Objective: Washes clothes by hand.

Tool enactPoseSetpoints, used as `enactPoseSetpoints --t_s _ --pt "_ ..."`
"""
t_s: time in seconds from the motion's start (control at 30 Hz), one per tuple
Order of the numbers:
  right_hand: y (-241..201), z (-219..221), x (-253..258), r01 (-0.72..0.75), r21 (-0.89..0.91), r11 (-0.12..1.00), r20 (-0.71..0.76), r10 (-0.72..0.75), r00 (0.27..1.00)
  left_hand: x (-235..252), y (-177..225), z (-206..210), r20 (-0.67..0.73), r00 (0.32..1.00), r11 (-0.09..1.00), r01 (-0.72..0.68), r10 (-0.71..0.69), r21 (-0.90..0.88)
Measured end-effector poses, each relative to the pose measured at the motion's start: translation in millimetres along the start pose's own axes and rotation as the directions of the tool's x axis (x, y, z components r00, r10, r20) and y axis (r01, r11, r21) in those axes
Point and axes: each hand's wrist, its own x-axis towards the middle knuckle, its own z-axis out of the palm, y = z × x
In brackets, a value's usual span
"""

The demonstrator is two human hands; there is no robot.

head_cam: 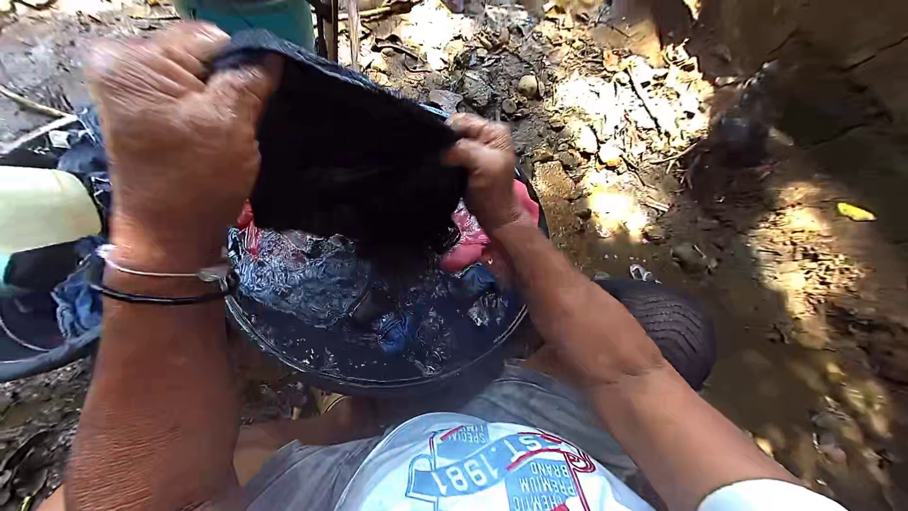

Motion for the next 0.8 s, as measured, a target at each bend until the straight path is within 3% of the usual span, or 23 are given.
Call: enactPoseSetpoints --t_s 0.1,0.23,0.33,0.4,0.47,0.53,0.6,0.67,0.8 --pt "-44 -17 17 0.159 0.102 0.982 -0.026 -0.157 0.987 18 -8 -26 0.036 0.999 0.991 0.002 0.002 -0.131" --pt "-53 -41 28 0.260 0.016 0.966 -0.026 -0.259 0.965 18 -12 -33 0.143 0.990 0.978 0.028 0.002 -0.209" --pt "-9 -57 24 0.075 -0.301 0.951 -0.013 -0.083 0.996 5 -13 0 0.216 0.973 0.898 0.168 -0.084 -0.408" --pt "18 -62 8 -0.128 -0.568 0.813 0.035 0.179 0.983 -6 -15 31 0.285 0.930 0.840 0.340 -0.233 -0.422" --pt "44 -59 -14 -0.192 -0.703 0.685 0.081 0.345 0.935 -21 -35 65 0.354 0.853 0.756 0.511 -0.384 -0.409" --pt "63 -55 -42 -0.127 -0.734 0.667 0.099 0.290 0.952 -37 -66 100 0.388 0.759 0.676 0.646 -0.523 -0.354" --pt "69 -44 -67 -0.082 -0.720 0.689 0.114 0.234 0.965 -56 -96 125 0.416 0.696 0.689 0.698 -0.586 -0.197" --pt "75 -32 -85 -0.017 -0.702 0.712 0.243 0.261 0.934 -71 -117 142 0.474 0.682 0.788 0.614 -0.558 0.044" --pt "110 -10 -117 0.072 -0.738 0.671 0.451 0.411 0.793 -111 -146 167 0.538 0.746 0.914 0.246 -0.392 0.324"
